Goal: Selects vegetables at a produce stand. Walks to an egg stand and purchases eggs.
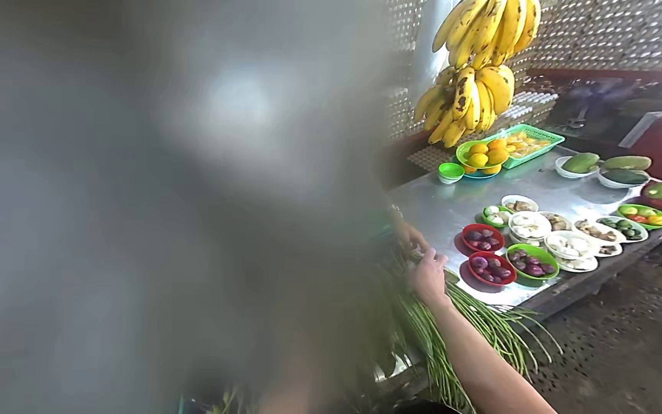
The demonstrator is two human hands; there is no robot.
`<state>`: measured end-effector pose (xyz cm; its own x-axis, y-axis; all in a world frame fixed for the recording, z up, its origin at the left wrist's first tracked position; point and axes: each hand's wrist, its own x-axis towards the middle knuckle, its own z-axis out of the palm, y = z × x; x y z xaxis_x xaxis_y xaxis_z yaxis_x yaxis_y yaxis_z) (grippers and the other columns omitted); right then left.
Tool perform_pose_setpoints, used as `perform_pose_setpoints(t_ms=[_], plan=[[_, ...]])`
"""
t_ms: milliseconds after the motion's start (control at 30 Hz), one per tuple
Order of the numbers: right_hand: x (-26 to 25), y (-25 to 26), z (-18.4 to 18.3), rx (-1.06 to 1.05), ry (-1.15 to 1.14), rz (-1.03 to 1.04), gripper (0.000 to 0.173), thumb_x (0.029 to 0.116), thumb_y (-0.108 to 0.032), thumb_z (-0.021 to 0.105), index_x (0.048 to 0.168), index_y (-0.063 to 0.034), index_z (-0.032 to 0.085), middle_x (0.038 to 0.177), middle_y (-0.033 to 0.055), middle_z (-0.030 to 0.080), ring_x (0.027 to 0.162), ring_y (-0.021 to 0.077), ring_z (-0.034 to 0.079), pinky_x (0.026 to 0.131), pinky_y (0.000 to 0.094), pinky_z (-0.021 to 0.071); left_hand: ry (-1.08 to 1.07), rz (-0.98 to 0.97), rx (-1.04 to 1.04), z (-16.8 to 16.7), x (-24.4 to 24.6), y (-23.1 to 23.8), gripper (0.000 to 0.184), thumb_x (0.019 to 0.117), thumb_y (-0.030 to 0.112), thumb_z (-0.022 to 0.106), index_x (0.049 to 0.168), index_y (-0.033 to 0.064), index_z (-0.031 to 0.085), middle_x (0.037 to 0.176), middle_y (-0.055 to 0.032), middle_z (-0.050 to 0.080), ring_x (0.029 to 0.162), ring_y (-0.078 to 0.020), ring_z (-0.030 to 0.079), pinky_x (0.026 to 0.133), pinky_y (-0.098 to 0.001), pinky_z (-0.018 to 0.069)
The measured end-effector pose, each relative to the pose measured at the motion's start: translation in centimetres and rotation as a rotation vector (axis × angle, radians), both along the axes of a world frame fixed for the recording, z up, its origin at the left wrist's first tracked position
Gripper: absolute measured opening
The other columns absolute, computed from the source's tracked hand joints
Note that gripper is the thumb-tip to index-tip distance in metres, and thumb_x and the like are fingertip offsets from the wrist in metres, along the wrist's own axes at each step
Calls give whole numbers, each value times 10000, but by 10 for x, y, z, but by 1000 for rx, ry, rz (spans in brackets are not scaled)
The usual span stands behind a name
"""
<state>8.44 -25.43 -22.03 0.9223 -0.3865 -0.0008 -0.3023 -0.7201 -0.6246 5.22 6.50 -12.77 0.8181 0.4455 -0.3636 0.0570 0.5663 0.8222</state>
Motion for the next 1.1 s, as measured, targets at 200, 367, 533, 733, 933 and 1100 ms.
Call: perform_pose_setpoints(t_ms=[200, 367, 533, 733, 933, 1100], plan=[[35, -18, -20, -34, -16, 53, 468, 1023, -219, 585, 1461, -76, 502, 1379, 250, 581, 1229, 432, 612, 977, 590, 527, -8, -11, -42, -6, 26, 10, 149, 1044, 125, 532, 1133, 12, 574, 974, -128, 711, 458, -30, 508, 351, -153, 353], [34, -28, -7, -33, 61, 74, 458, 1010, -190, 573, 1411, 12, 485, 1303, 269, 623, 1201, 437, 632, 992, 600, 520, 7, 34, -44, 13, 20, -2, 176, 1050, 140, 521, 1075, -3, 621, 817, -88, 689, 403, -11, 444, 334, -149, 307], [47, -61, 14, 80, 351, 151, 403, 1002, -315, 593, 1181, 34, 685, 1260, 301, 648, 1225, 468, 604, 1010, 682, 459, -57, -60, -81, 8, 7, 8, 232, 1086, 200, 482, 1072, 17, 624, 791, -53, 665, 428, -9, 486, 358, -130, 354], [19, -72, 47, 615, 290, 70, 334, 1035, -322, 585, 1130, -15, 678, 947, 100, 665, 767, 179, 582, 700, 402, 491, 13, -97, -100, 20, -40, -11, 239, 1098, 164, 421, 1118, -7, 586, 828, -56, 672, 457, 7, 490, 386, -126, 352], [-6, -65, 131, 958, -100, 52, 263, 1006, -303, 642, 966, -43, 642, 728, 5, 568, 602, 95, 502, 587, 286, 465, 91, -193, -61, -5, -84, -18, 300, 1114, 227, 388, 1056, 34, 611, 697, 3, 604, 425, -5, 429, 377, -146, 325], [-37, -86, 215, 1436, -735, 226, 327, 1075, -303, 451, 805, -176, 585, 649, -72, 543, 609, 58, 546, 660, 280, 534, -12, -524, 27, -43, -112, -29, 353, 1119, 257, 344, 1159, 67, 638, 635, 58, 554, 419, 5, 427, 365, -147, 343]])
